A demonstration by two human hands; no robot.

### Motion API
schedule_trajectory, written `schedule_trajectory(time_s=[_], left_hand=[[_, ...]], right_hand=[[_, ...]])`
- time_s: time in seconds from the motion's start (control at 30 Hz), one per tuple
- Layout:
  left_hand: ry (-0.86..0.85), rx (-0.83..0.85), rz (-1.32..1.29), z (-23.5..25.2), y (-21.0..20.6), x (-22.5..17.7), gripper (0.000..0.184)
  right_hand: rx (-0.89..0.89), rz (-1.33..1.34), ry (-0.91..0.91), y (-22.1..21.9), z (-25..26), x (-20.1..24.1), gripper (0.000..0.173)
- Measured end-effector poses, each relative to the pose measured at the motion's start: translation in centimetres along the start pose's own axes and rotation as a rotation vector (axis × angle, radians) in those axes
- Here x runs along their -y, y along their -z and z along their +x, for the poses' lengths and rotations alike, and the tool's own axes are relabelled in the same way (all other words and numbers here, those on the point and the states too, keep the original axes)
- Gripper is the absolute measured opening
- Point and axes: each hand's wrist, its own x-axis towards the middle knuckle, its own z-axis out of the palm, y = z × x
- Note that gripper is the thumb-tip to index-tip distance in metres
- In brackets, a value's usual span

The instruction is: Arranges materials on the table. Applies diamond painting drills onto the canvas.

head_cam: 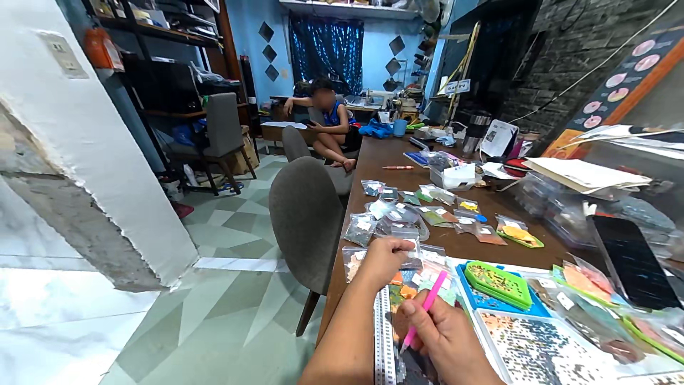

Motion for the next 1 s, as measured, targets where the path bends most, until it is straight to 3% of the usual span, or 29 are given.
schedule_trajectory(time_s=[0.1, 0.43, 0.67, 0.83, 1.0], left_hand=[[0.002, -0.001, -0.008, -0.1, 0.0, 0.0, 0.023], [0.003, -0.003, -0.017, 0.0, 0.0, 0.0, 0.023], [-0.002, -0.009, -0.011, 0.0, 0.0, 0.1, 0.023], [0.005, -0.010, -0.006, 0.0, 0.0, 0.1, 0.023], [0.004, -0.008, -0.028, 0.0, 0.0, 0.1, 0.023]], right_hand=[[-0.034, 0.074, -0.068, -0.1, 0.2, 0.2, 0.025], [0.010, 0.051, -0.016, -0.2, 0.1, -0.1, 0.029], [0.014, -0.129, 0.259, -0.3, 0.2, -1.1, 0.048], [-0.002, -0.056, 0.123, -0.4, 0.1, -0.8, 0.044], [-0.015, 0.032, 0.119, -0.3, 0.2, -0.9, 0.041]])
